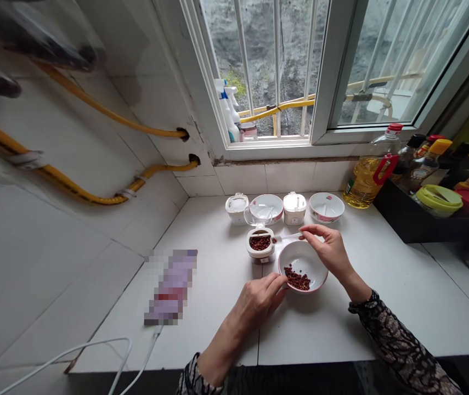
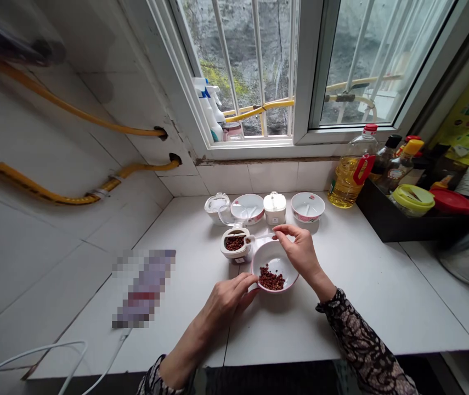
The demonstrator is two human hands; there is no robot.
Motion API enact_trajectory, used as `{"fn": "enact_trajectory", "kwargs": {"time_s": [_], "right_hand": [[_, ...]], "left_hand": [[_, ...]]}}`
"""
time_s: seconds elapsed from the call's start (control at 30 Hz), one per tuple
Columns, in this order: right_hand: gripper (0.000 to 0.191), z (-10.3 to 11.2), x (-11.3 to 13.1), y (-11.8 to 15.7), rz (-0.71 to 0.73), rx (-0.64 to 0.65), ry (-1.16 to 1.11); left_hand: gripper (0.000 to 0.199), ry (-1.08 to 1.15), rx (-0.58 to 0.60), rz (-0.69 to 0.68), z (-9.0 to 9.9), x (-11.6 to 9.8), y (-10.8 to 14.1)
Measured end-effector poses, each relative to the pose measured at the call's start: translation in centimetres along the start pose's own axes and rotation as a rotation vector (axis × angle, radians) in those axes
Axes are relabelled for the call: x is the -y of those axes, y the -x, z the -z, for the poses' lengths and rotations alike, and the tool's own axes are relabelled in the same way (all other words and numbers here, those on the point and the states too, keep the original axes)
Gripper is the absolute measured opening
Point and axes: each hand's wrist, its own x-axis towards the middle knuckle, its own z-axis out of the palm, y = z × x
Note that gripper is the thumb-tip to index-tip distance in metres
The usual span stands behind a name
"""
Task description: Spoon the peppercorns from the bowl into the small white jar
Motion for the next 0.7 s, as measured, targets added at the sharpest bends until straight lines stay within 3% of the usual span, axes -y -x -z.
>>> {"fn": "enact_trajectory", "kwargs": {"time_s": [0.2,0.27,0.47,0.6,0.7], "right_hand": [[0.017,-2.1,1.0,1.2,0.459,-0.057,0.293],[0.018,-2.0,1.1,1.3,0.525,-0.063,0.349],[0.016,0.7,0.7,0.2,0.38,-0.119,0.346],[0.017,2.2,-0.6,-0.3,0.29,0.007,0.451],[0.02,2.0,-1.2,0.0,0.281,0.108,0.531]], "left_hand": [[0.016,-0.006,0.009,0.014,-0.1,0.1,0.1],[0.015,-0.012,0.02,0.016,-0.1,0.0,0.1],[0.014,-0.001,0.015,0.015,0.2,0.0,0.0],[0.014,0.007,0.014,0.012,0.2,0.0,0.1],[0.014,0.031,0.022,0.018,0.1,0.1,0.1]]}}
